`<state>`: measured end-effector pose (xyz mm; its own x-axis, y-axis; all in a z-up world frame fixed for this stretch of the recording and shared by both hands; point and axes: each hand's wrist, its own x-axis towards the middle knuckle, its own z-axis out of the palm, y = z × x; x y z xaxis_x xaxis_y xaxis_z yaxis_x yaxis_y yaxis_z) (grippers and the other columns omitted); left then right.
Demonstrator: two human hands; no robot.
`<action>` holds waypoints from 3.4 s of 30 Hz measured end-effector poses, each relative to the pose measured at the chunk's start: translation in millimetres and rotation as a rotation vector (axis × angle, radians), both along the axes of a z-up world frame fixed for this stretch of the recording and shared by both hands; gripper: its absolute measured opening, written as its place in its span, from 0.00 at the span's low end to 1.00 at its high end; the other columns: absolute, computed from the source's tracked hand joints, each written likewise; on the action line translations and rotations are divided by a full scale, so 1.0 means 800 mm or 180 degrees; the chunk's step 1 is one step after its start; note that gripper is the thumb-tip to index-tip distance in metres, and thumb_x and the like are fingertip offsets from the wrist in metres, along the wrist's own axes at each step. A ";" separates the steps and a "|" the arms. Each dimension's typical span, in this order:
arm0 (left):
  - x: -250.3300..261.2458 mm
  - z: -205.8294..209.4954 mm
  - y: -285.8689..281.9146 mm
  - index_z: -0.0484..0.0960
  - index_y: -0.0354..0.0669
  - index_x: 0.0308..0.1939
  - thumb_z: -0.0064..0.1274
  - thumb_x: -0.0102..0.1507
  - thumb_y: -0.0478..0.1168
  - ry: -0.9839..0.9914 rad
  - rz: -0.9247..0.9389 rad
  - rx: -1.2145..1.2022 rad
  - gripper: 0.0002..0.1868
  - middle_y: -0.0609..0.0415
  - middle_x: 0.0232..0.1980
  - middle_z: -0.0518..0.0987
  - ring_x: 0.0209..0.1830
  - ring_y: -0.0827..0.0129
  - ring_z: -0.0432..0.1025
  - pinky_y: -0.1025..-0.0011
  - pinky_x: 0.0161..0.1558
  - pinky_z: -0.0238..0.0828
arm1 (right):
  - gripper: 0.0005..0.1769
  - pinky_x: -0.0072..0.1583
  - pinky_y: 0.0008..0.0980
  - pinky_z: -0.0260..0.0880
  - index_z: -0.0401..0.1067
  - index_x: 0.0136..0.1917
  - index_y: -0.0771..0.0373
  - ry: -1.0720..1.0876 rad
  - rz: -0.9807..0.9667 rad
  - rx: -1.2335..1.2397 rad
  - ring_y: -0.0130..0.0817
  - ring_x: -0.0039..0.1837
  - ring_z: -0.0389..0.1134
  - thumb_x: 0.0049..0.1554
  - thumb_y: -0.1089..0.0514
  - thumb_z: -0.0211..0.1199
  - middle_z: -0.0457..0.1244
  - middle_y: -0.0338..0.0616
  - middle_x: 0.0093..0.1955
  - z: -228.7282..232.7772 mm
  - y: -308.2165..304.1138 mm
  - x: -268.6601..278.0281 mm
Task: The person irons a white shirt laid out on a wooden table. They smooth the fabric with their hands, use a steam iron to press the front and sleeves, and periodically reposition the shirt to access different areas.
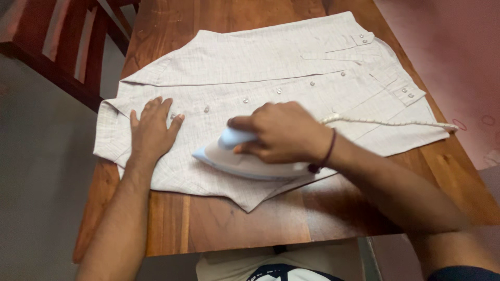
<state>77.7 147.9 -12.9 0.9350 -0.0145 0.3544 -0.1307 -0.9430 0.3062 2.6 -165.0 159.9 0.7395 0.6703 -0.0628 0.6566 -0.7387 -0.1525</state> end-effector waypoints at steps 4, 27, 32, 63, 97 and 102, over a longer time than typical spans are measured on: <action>0.001 -0.001 0.000 0.72 0.45 0.70 0.48 0.68 0.57 0.0045 0.0041 0.0006 0.31 0.40 0.76 0.65 0.78 0.50 0.54 0.36 0.73 0.36 | 0.24 0.34 0.50 0.68 0.73 0.56 0.51 -0.0312 0.0236 0.0002 0.51 0.35 0.72 0.57 0.34 0.61 0.68 0.50 0.32 -0.011 0.026 -0.004; -0.001 -0.001 0.004 0.70 0.47 0.72 0.46 0.69 0.58 0.0178 0.0042 -0.0017 0.31 0.43 0.78 0.63 0.79 0.53 0.53 0.40 0.75 0.34 | 0.23 0.39 0.41 0.73 0.72 0.57 0.56 -0.0090 -0.1566 -0.0179 0.38 0.34 0.71 0.64 0.37 0.54 0.69 0.46 0.33 -0.028 -0.073 0.028; -0.001 0.001 0.004 0.70 0.47 0.72 0.45 0.69 0.57 0.0184 0.0046 0.0009 0.31 0.43 0.77 0.63 0.79 0.53 0.53 0.40 0.75 0.35 | 0.23 0.44 0.44 0.74 0.73 0.59 0.55 -0.0072 -0.2028 -0.0230 0.39 0.38 0.72 0.64 0.37 0.53 0.69 0.47 0.36 -0.026 -0.098 0.034; -0.003 -0.002 0.005 0.73 0.45 0.70 0.48 0.68 0.55 0.0046 -0.0018 -0.0064 0.29 0.42 0.76 0.66 0.78 0.52 0.55 0.37 0.74 0.38 | 0.34 0.43 0.44 0.76 0.70 0.69 0.49 -0.0169 -0.1822 -0.0173 0.42 0.40 0.76 0.53 0.36 0.66 0.73 0.49 0.45 -0.023 -0.165 0.004; -0.028 0.025 -0.007 0.67 0.51 0.74 0.42 0.66 0.64 0.0325 -0.0270 0.0595 0.37 0.41 0.78 0.62 0.80 0.50 0.51 0.35 0.74 0.35 | 0.13 0.62 0.38 0.72 0.67 0.62 0.65 -0.0555 -0.1855 0.5285 0.34 0.55 0.69 0.70 0.56 0.64 0.66 0.43 0.52 -0.143 -0.511 0.046; -0.027 0.023 -0.007 0.67 0.54 0.74 0.41 0.65 0.65 0.0389 -0.0254 0.0682 0.37 0.43 0.78 0.62 0.80 0.52 0.51 0.38 0.74 0.36 | 0.17 0.65 0.40 0.71 0.67 0.67 0.67 -0.1243 -0.1525 0.5091 0.37 0.59 0.69 0.67 0.65 0.67 0.67 0.45 0.59 -0.155 -0.553 0.183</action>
